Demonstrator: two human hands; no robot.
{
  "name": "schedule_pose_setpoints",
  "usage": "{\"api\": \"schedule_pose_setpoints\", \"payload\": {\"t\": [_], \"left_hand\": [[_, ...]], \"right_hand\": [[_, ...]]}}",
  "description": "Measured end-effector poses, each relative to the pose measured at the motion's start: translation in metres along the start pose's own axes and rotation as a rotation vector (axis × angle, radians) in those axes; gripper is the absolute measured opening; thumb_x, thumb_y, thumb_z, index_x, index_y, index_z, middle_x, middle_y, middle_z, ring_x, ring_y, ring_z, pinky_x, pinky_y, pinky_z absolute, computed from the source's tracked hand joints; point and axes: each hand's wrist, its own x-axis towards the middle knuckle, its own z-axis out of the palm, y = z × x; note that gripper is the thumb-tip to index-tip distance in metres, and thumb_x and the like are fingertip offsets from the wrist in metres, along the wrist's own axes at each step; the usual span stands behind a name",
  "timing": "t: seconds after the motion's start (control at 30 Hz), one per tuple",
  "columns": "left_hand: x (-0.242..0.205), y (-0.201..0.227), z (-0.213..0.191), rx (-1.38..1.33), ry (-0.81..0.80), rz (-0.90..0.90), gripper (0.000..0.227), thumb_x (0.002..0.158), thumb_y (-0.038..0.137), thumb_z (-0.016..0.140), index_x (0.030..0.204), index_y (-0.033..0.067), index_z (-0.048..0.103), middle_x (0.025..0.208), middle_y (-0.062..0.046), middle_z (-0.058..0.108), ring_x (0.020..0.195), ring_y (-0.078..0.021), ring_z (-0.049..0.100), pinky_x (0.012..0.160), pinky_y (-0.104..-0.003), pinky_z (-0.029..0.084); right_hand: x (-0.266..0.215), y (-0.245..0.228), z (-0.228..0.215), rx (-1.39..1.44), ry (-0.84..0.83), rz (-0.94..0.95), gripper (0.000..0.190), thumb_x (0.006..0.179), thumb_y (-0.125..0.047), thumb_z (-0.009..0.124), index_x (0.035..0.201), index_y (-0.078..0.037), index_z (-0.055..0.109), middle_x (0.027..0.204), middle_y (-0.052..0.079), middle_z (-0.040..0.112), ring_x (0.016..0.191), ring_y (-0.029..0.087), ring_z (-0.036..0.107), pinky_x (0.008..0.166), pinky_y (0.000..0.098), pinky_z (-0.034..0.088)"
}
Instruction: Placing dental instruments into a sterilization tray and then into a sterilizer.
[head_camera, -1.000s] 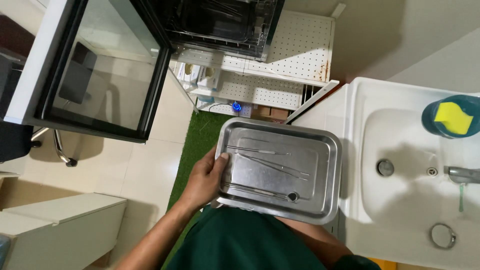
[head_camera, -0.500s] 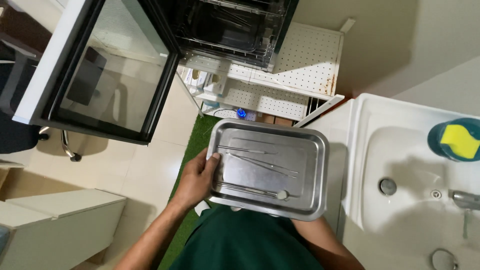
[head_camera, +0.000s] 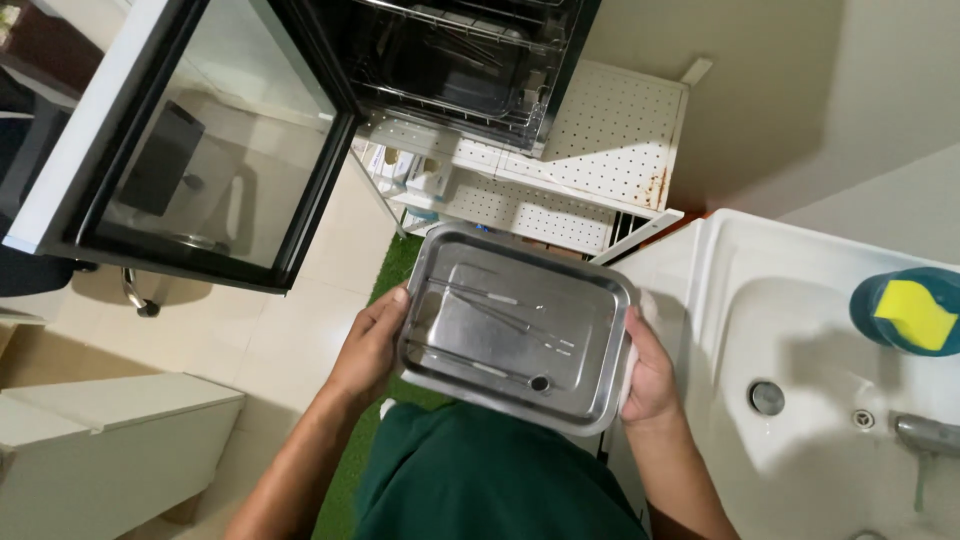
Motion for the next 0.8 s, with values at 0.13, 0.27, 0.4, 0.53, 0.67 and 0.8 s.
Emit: {"api": "schedule_pose_setpoints", "payload": {"t": [0.13, 0.27, 0.4, 0.53, 0.67, 0.8], "left_hand": [[-0.006, -0.034, -0.008, -0.025, -0.014, -0.091, 0.06, 0.096, 0.046, 0.049, 0.142, 0.0076, 0.055, 0.126, -0.018, 0.07, 0.115, -0.027, 0.067, 0.092, -0.038, 0.058], [-0.008, -0.059, 0.001, -0.089, -0.149, -0.134, 0.054, 0.095, 0.036, 0.064, 0.129, -0.0057, 0.055, 0.119, -0.024, 0.071, 0.108, -0.0349, 0.071, 0.088, -0.047, 0.062], [0.005, -0.057, -0.001, -0.216, -0.117, -0.181, 0.048, 0.091, 0.027, 0.07, 0.126, -0.0032, 0.057, 0.116, -0.019, 0.073, 0.105, -0.0303, 0.074, 0.087, -0.047, 0.062], [0.027, -0.061, -0.017, -0.226, -0.095, -0.193, 0.045, 0.093, 0.025, 0.07, 0.127, -0.004, 0.06, 0.115, -0.017, 0.073, 0.104, -0.0288, 0.072, 0.085, -0.044, 0.06], [0.046, -0.053, -0.021, -0.325, -0.094, -0.21, 0.042, 0.093, 0.02, 0.069, 0.127, -0.0025, 0.059, 0.115, -0.015, 0.072, 0.103, -0.0284, 0.072, 0.085, -0.045, 0.06], [0.074, -0.043, -0.028, -0.427, -0.089, -0.175, 0.038, 0.093, 0.014, 0.067, 0.125, -0.0053, 0.059, 0.116, -0.016, 0.071, 0.103, -0.0304, 0.072, 0.092, -0.049, 0.061]], "right_hand": [[0.009, -0.011, 0.016, -0.058, 0.059, -0.002, 0.036, 0.106, -0.031, 0.057, 0.13, -0.005, 0.064, 0.116, 0.014, 0.074, 0.102, 0.026, 0.073, 0.089, 0.0421, 0.058], [0.021, -0.007, 0.03, -0.184, 0.162, -0.032, 0.038, 0.102, -0.032, 0.061, 0.129, -0.007, 0.064, 0.115, 0.01, 0.073, 0.101, 0.022, 0.072, 0.089, 0.0405, 0.058], [0.039, 0.002, 0.027, -0.359, 0.314, -0.101, 0.045, 0.097, -0.037, 0.068, 0.129, -0.006, 0.062, 0.114, 0.008, 0.071, 0.1, 0.02, 0.071, 0.088, 0.0404, 0.058], [0.051, 0.009, 0.019, -0.49, 0.425, -0.16, 0.05, 0.095, -0.04, 0.069, 0.129, -0.005, 0.062, 0.118, 0.007, 0.069, 0.103, 0.019, 0.069, 0.089, 0.0406, 0.058], [0.052, 0.005, 0.025, -0.527, 0.423, -0.118, 0.059, 0.095, -0.047, 0.063, 0.134, -0.004, 0.059, 0.124, 0.01, 0.067, 0.109, 0.022, 0.066, 0.09, 0.0428, 0.057], [0.049, 0.005, -0.009, -0.542, 0.433, 0.053, 0.066, 0.096, -0.052, 0.054, 0.14, -0.003, 0.054, 0.13, 0.015, 0.066, 0.114, 0.029, 0.066, 0.094, 0.0467, 0.055]]}}
